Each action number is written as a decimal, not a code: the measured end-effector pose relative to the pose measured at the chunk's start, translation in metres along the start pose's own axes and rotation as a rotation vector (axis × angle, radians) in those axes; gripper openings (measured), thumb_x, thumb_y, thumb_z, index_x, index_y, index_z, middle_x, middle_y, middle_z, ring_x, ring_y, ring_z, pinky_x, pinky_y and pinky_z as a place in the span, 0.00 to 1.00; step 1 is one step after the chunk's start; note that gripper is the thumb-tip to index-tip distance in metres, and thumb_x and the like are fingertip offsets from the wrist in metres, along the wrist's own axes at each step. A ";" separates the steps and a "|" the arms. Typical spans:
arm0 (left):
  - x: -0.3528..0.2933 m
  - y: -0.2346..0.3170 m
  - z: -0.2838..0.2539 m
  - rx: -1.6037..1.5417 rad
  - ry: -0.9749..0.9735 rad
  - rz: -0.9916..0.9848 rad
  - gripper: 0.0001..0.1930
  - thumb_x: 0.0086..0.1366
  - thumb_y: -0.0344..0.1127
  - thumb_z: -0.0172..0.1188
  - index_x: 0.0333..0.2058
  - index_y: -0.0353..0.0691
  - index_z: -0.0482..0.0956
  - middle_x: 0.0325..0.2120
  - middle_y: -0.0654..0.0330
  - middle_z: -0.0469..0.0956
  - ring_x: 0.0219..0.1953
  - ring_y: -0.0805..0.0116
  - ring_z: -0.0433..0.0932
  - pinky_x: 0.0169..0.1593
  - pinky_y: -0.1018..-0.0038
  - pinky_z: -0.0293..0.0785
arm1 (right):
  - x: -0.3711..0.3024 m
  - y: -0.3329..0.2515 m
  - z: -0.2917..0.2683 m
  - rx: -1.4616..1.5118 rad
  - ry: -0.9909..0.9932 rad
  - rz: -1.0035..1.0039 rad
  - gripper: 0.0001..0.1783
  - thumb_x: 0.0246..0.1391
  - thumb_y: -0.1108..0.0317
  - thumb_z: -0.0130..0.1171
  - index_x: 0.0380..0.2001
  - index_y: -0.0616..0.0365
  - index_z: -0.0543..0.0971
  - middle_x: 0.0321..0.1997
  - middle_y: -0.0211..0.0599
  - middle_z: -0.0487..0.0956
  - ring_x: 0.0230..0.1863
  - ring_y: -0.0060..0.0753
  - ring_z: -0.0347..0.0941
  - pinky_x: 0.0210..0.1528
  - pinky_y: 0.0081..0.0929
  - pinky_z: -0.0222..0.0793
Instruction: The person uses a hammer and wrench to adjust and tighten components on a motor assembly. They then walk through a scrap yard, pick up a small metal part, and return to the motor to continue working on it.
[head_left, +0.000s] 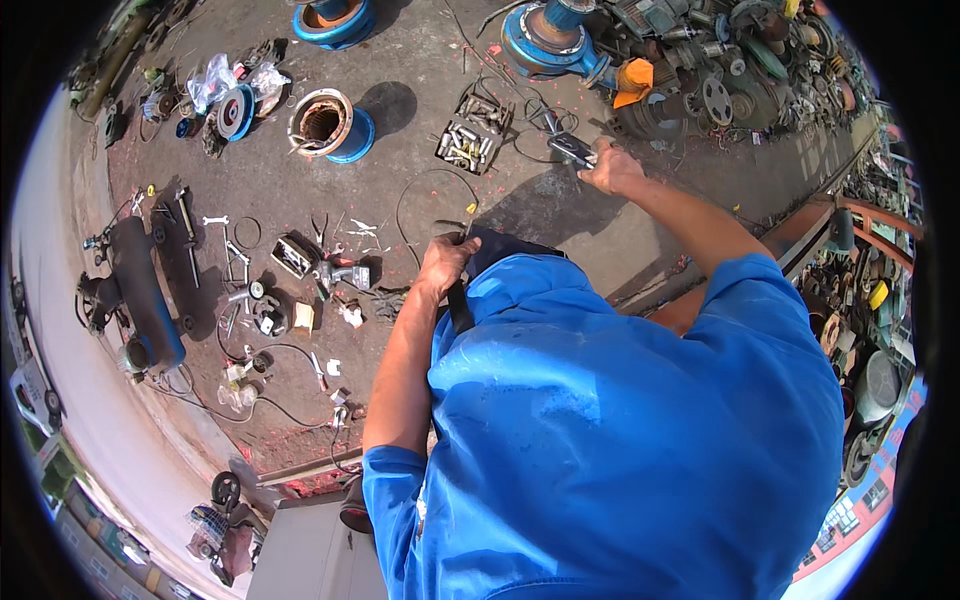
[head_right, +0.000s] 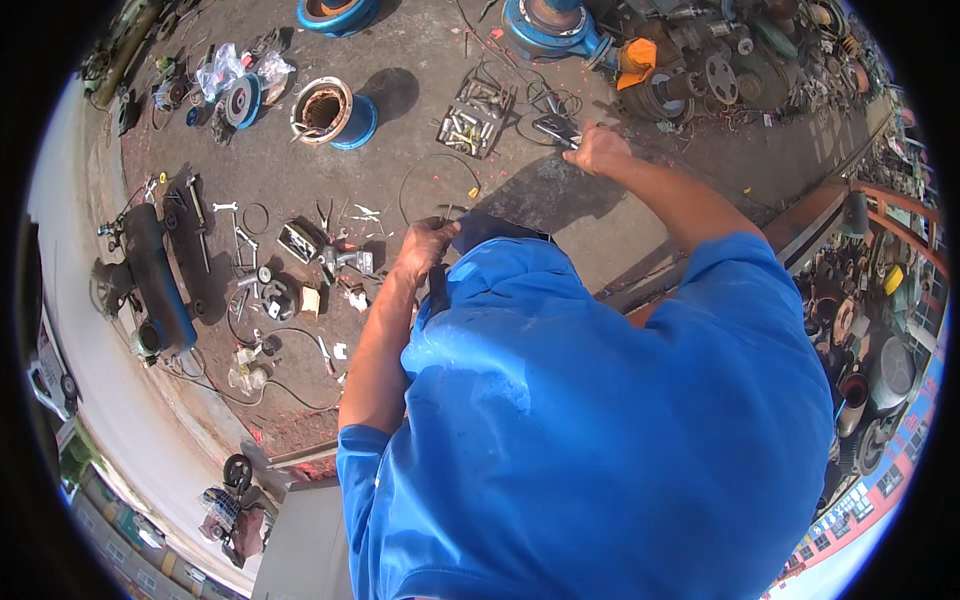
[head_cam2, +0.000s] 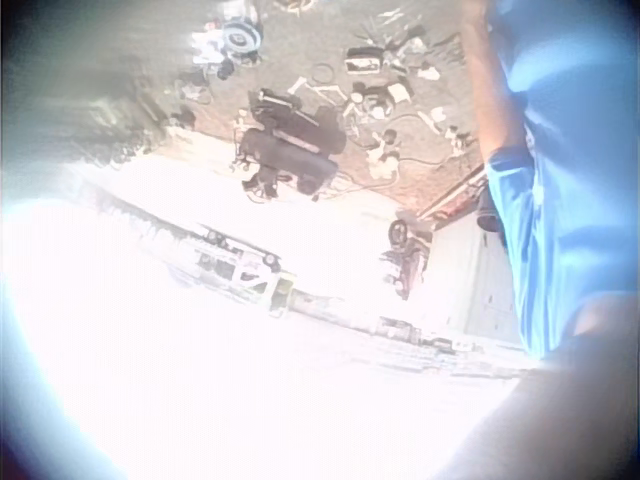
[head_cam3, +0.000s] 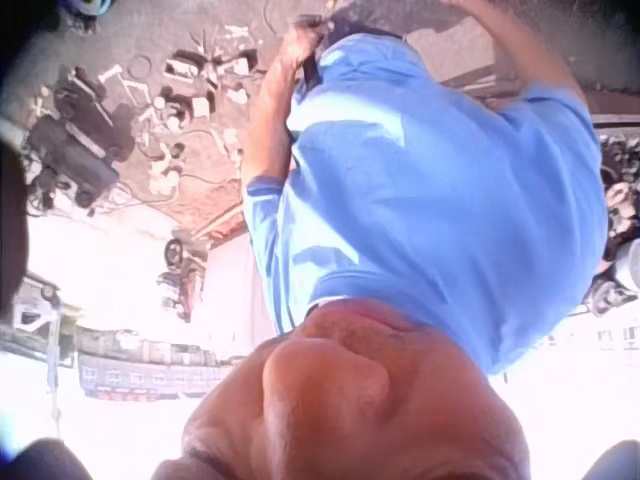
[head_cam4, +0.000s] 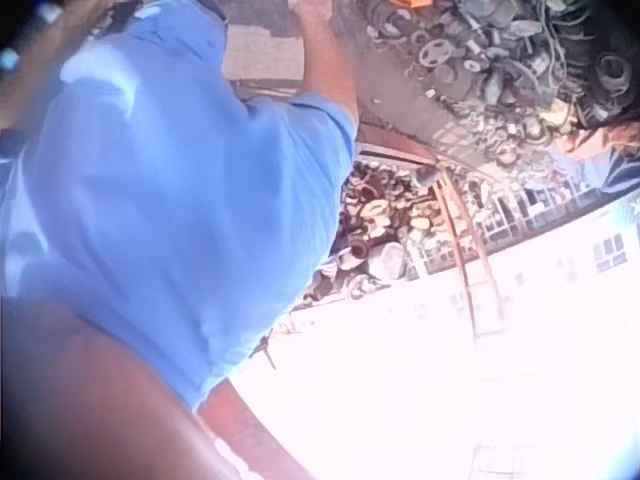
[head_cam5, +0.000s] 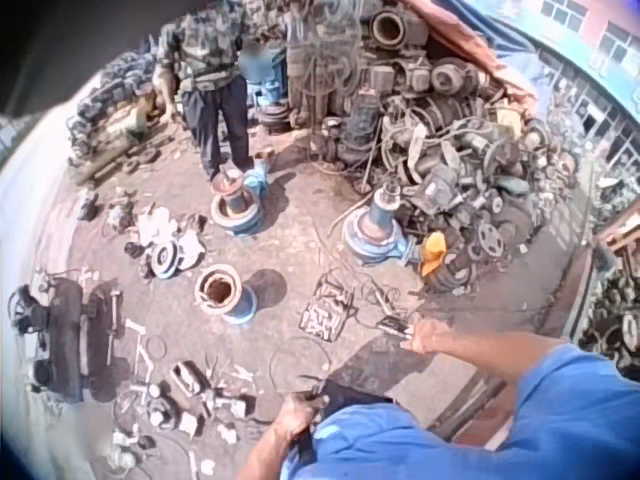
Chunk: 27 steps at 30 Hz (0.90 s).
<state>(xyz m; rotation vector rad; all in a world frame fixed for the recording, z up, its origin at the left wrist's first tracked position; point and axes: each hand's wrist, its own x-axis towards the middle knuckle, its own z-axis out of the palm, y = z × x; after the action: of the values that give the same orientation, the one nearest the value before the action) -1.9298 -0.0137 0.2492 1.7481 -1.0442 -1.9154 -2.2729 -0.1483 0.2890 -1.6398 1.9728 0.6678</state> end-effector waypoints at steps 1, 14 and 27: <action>-0.002 0.003 -0.001 0.052 -0.031 0.021 0.16 0.64 0.42 0.63 0.36 0.31 0.81 0.22 0.63 0.74 0.23 0.74 0.69 0.28 0.72 0.65 | -0.011 -0.002 0.010 -0.012 -0.057 -0.007 0.40 0.48 0.42 0.65 0.56 0.57 0.66 0.53 0.54 0.78 0.57 0.53 0.74 0.57 0.45 0.69; -0.087 0.045 -0.060 0.149 -0.764 -0.034 0.17 0.54 0.36 0.72 0.38 0.27 0.84 0.30 0.52 0.84 0.32 0.70 0.79 0.39 0.74 0.74 | -0.185 -0.029 0.127 0.079 -0.231 -0.231 0.36 0.45 0.50 0.68 0.54 0.55 0.69 0.49 0.48 0.76 0.54 0.51 0.73 0.57 0.48 0.66; -0.156 0.026 -0.080 0.484 -0.678 0.048 0.19 0.60 0.43 0.67 0.39 0.30 0.84 0.30 0.53 0.84 0.34 0.69 0.80 0.40 0.71 0.75 | -0.261 -0.077 0.157 0.350 -0.365 -0.210 0.30 0.44 0.58 0.70 0.50 0.58 0.72 0.41 0.50 0.80 0.44 0.47 0.78 0.46 0.40 0.72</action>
<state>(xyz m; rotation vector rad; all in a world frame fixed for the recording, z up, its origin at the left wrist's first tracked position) -1.8302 0.0531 0.3797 1.2463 -1.8921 -2.4370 -2.1454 0.1356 0.3327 -1.3741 1.5316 0.4692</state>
